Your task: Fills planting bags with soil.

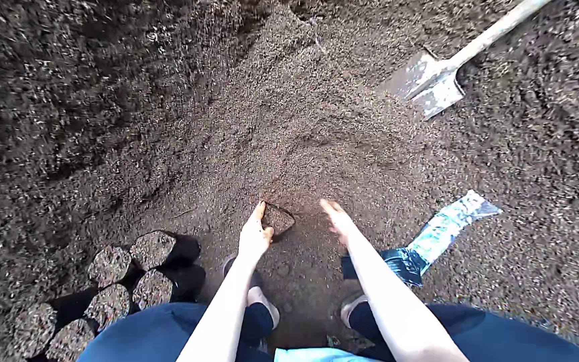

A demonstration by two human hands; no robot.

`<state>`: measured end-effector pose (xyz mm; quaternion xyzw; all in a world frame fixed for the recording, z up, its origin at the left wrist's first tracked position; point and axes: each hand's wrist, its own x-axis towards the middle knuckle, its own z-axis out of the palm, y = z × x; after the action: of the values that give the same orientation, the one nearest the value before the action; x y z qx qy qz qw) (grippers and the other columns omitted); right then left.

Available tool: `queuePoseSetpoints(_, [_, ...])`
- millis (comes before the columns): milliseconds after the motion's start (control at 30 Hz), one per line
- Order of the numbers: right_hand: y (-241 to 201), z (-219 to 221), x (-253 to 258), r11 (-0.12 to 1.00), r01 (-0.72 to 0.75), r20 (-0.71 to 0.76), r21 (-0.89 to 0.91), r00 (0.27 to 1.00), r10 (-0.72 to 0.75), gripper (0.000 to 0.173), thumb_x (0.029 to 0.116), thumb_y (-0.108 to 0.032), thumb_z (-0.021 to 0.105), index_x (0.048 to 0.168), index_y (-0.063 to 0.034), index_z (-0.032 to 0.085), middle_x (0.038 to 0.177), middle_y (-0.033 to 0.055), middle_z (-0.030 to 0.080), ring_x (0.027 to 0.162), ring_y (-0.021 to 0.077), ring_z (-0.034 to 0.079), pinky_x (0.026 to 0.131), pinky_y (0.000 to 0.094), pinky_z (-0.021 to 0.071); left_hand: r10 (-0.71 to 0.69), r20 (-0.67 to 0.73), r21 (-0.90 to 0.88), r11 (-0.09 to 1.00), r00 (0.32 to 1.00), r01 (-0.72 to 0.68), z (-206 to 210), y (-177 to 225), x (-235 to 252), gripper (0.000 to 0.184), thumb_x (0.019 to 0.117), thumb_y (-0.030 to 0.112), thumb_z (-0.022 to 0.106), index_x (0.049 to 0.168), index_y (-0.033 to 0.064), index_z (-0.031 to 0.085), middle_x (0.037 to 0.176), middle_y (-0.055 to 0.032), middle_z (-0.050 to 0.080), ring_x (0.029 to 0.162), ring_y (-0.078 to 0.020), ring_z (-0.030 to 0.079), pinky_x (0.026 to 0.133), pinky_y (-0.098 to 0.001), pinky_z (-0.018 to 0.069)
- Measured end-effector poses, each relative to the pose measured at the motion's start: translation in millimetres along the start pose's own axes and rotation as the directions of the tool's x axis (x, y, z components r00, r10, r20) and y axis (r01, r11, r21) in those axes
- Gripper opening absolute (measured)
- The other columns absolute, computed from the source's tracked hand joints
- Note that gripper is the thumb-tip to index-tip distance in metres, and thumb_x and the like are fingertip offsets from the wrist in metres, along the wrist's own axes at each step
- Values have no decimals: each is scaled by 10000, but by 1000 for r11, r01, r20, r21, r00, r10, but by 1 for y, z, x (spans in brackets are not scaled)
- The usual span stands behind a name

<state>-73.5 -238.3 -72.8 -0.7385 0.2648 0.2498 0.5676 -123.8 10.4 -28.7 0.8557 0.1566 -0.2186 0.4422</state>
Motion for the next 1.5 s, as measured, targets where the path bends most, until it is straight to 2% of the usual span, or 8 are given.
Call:
queuePoseSetpoints(167, [60,-32,57,619,-153,-134,770,910,392,609,1113,-475,308,1541,-42,317,1536,223,413,1324,337,517,1026,475,484,26,98,303,951,995,-55,-4,5,15,516,1029,296,563,1538,238,500,1633,-78,409,1449,-291,472,1148,-551,413])
queuePoseSetpoints(367, [27,-2,131,262,16,-83,965,965,249,761,1056,-620,341,1628,-174,113,1673,159,165,1510,366,262,1132,665,336,15,-24,295,956,1000,-7,-11,10,42,493,979,33,570,1460,139,594,1563,-63,516,1389,-280,551,1143,-549,429])
queuePoseSetpoints(500, [-11,2,155,181,37,-65,983,986,150,880,942,-831,237,1633,-289,172,1669,89,288,1508,315,336,1118,686,370,-30,19,373,928,999,21,-7,12,37,560,962,141,627,1501,275,558,1576,51,502,1380,-243,560,1110,-575,447])
queuePoseSetpoints(800, [-39,-2,146,257,-24,4,966,997,77,808,943,-824,189,1531,-296,359,1497,82,511,1365,294,503,1017,631,469,128,136,124,982,982,-145,-24,-4,25,563,922,-19,528,1460,134,594,1551,-43,528,1432,-154,497,1205,-379,379])
queuePoseSetpoints(1033, [-59,17,45,399,-196,267,896,955,-131,866,935,-833,152,1462,-209,440,1332,193,609,1182,410,616,883,690,525,86,172,152,982,981,-112,-16,24,38,687,933,56,595,1588,153,415,1632,-45,419,1482,-192,434,1229,-444,341])
queuePoseSetpoints(1267, [-69,49,-23,581,-244,445,776,865,-232,854,948,-820,189,1319,-152,572,1154,141,698,1055,291,684,867,532,583,140,168,-36,990,976,-136,-12,11,38,738,905,19,638,1590,165,407,1545,-102,521,1365,-250,558,1132,-500,451])
queuePoseSetpoints(1367, [-66,64,-44,820,-48,349,571,918,-189,441,1112,-396,338,1343,-76,534,1135,132,684,999,225,685,843,412,590,138,179,-49,990,974,-131,-12,4,31,793,895,-15,672,1607,157,367,1562,-128,495,1397,-269,529,1147,-493,443])
queuePoseSetpoints(1500, [-80,65,-51,919,392,104,-39,916,-387,312,946,47,567,1253,15,611,1308,153,628,1177,205,604,984,389,505,166,149,-20,986,975,-165,-20,-7,23,800,879,-12,689,1599,73,352,1594,-160,446,1478,-268,432,1233,-463,329])
